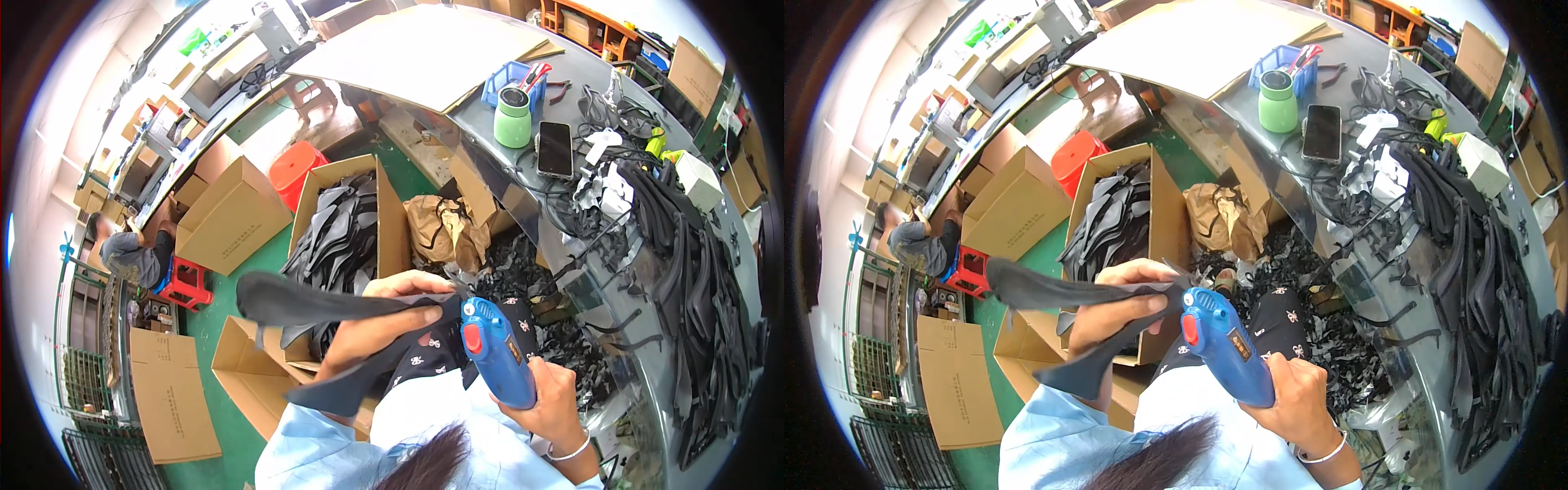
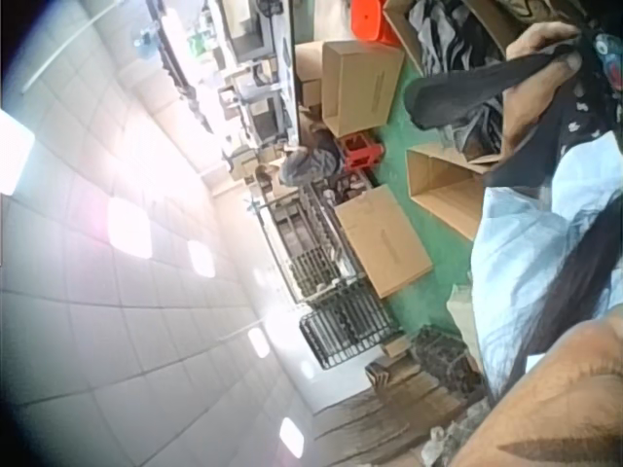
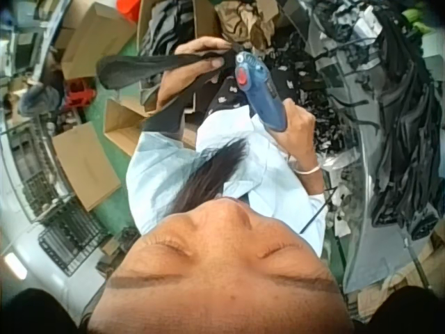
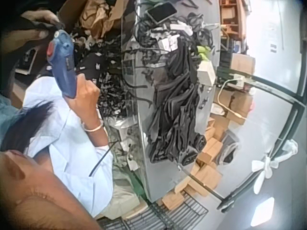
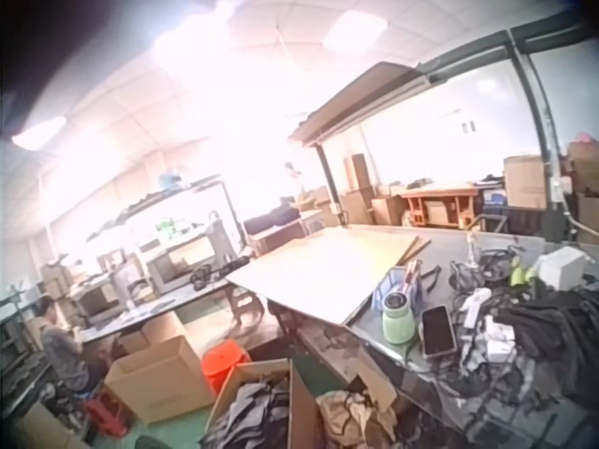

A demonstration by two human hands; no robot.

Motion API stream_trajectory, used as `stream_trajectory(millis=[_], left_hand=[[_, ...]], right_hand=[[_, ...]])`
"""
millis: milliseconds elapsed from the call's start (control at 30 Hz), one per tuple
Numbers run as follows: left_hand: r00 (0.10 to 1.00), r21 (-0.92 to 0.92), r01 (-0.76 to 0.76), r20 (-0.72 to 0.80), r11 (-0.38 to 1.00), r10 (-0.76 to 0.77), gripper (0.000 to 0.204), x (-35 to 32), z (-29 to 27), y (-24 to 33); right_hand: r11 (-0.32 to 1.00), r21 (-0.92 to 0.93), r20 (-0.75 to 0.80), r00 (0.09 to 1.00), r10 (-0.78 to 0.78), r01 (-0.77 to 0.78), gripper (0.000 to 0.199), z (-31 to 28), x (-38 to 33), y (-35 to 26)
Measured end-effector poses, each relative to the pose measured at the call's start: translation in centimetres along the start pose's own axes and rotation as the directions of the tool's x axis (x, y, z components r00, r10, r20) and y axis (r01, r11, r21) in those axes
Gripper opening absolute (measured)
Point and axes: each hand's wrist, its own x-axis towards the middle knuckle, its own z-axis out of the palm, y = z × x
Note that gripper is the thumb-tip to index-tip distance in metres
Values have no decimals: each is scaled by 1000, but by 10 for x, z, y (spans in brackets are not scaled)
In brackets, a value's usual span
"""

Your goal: The person uses a hot glue gun to apply adhesive to the edges of black plastic components. They pick up individual parts from a pile on a table, apply glue, and place them into a cardboard box. The task is performed repeatedly in a workshop setting.

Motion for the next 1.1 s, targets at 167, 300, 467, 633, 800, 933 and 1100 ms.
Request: stream_trajectory(millis=[167,300,467,633,800,933,1100], left_hand=[[979,88,188,56,978,-194,29,-2,-11,21],[966,191,243,45,951,-256,28,2,-10,28],[959,290,240,76,926,-272,29,7,-10,29],[929,564,206,144,800,-341,29,20,-5,27],[934,520,112,236,847,-268,29,24,-7,8],[932,530,-28,319,847,-169,30,32,-6,-10],[940,602,-209,342,771,-12,37,30,-8,-8]], right_hand=[[987,-159,28,999,-19,23,35,-6,-7,5],[987,-159,37,999,-21,26,35,-2,-13,11],[980,-190,38,998,-47,54,35,-3,-10,7],[971,-227,92,994,-62,81,35,-5,-9,5],[980,-176,101,992,-70,87,37,-2,-8,3],[986,-137,77,993,-89,99,37,3,-6,0],[990,-118,29,997,-77,80,37,13,-4,-5]])
